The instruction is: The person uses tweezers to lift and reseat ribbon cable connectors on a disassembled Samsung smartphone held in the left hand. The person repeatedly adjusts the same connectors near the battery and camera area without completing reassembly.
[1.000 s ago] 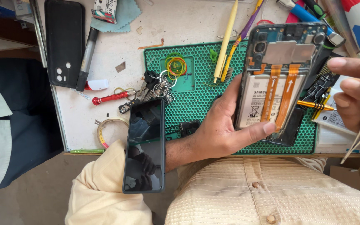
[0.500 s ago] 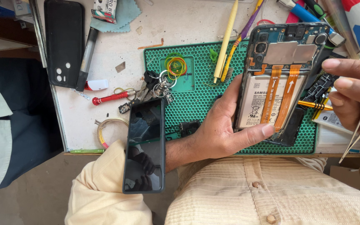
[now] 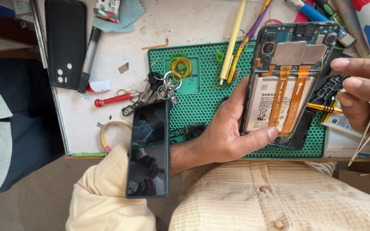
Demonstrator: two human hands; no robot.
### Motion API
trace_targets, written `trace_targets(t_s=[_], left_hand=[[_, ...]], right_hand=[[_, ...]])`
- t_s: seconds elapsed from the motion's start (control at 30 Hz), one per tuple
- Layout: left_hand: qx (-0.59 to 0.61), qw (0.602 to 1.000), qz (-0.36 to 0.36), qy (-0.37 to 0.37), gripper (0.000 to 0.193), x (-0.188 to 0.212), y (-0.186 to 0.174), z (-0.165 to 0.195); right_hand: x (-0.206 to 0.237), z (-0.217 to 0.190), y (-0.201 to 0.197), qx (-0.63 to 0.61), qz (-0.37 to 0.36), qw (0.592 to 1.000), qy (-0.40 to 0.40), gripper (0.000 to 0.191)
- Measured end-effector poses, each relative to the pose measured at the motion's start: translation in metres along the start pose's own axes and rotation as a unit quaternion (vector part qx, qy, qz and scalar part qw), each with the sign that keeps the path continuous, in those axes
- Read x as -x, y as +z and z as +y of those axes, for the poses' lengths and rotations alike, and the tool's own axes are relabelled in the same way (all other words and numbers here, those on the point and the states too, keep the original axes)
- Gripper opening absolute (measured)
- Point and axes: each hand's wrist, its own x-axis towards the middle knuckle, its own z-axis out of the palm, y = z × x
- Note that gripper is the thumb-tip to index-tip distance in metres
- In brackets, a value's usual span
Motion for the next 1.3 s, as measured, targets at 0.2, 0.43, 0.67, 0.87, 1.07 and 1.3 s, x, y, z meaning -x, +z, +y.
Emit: trace_targets(t_s=[0.2,0.43,0.67,0.87,1.07,1.3], left_hand=[[0.094,0.995,0.029,0.02,0.093,0.005,0.0,-0.004],[0.178,0.979,0.091,0.036,0.089,0.007,-0.007,-0.012],[0.177,0.981,0.067,0.033,0.086,0.005,-0.008,-0.013],[0.172,0.983,0.041,0.047,0.079,0.005,-0.014,-0.018],[0.171,0.979,0.098,0.049,0.077,0.006,-0.013,-0.023],[0.163,0.975,0.142,0.05,0.078,0.005,-0.012,-0.019]], right_hand=[[0.03,0.011,0.007,-0.042,-0.024,0.989,0.137,0.025],[-0.001,0.002,0.003,-0.243,-0.177,0.87,0.392,0.034],[-0.012,-0.014,0.008,-0.144,-0.073,0.986,-0.034,0.045],[0.025,0.015,0.02,-0.189,-0.059,0.976,0.09,0.046],[0.047,0.042,0.025,-0.244,-0.131,0.961,-0.005,0.05],[0.008,0.057,0.022,-0.247,-0.141,0.947,-0.151,0.063]])
